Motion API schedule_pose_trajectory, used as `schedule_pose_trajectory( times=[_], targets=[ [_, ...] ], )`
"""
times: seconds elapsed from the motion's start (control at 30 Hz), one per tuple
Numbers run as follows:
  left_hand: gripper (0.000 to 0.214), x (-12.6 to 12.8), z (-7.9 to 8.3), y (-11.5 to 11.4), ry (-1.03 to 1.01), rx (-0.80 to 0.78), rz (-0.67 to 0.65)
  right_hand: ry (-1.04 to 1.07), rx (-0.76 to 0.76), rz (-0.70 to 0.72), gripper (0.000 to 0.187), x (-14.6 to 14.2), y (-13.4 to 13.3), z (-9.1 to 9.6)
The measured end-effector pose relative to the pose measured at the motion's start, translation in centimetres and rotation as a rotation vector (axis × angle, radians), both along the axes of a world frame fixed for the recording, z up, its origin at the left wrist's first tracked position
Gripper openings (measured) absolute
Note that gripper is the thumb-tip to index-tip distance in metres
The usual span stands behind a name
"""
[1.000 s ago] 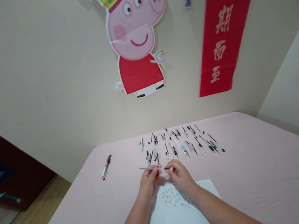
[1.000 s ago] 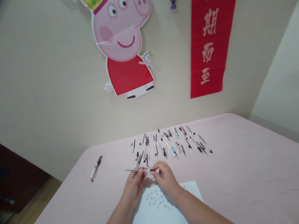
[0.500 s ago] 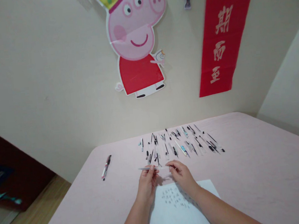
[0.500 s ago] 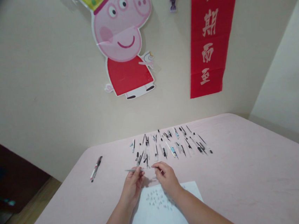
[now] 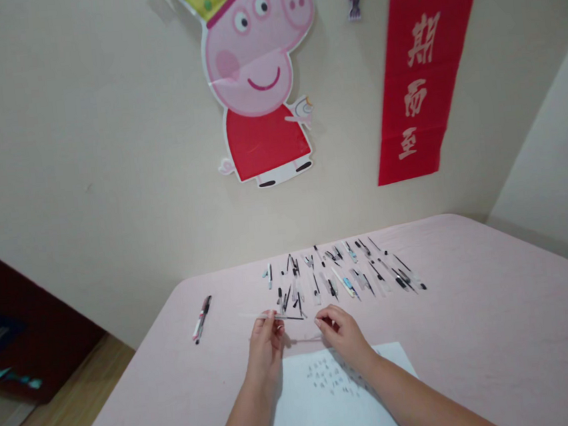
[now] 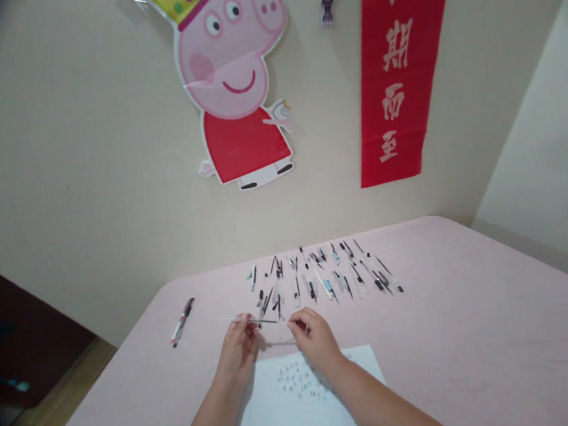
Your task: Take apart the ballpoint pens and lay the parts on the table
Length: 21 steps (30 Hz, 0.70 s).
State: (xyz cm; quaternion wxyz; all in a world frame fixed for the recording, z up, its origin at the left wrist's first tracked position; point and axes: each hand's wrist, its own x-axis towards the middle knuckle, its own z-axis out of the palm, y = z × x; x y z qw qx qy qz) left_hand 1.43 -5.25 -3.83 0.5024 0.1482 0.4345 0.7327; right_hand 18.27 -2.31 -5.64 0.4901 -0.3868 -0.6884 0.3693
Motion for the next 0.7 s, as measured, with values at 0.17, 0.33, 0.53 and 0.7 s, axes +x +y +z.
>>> schedule_pose_trajectory(
  times=[0.17, 0.33, 0.53, 0.7],
  targets=[
    [0.009, -2.0, 1.0, 0.3, -0.112, 0.029, 0.16, 0.013, -0.008, -0.032, 0.012, 0.0, 0.1, 0.0],
    [0.023, -3.0, 1.7, 0.7, -0.185, -0.009, 0.194, 0.061, -0.028, -0.083, 0.015, 0.2, 0.4, -0.3],
    [0.022, 1.0, 2.0, -0.2, -0.197, -0.12, -0.057, 0.093, -0.022, -0.114, 0.015, 0.2, 0.5, -0.4],
    [0.012, 4.6, 1.7, -1.2, -0.169, -0.133, -0.193, 0.059, 0.019, -0.058, 0.011, -0.1, 0.1, -0.3]
  ],
)
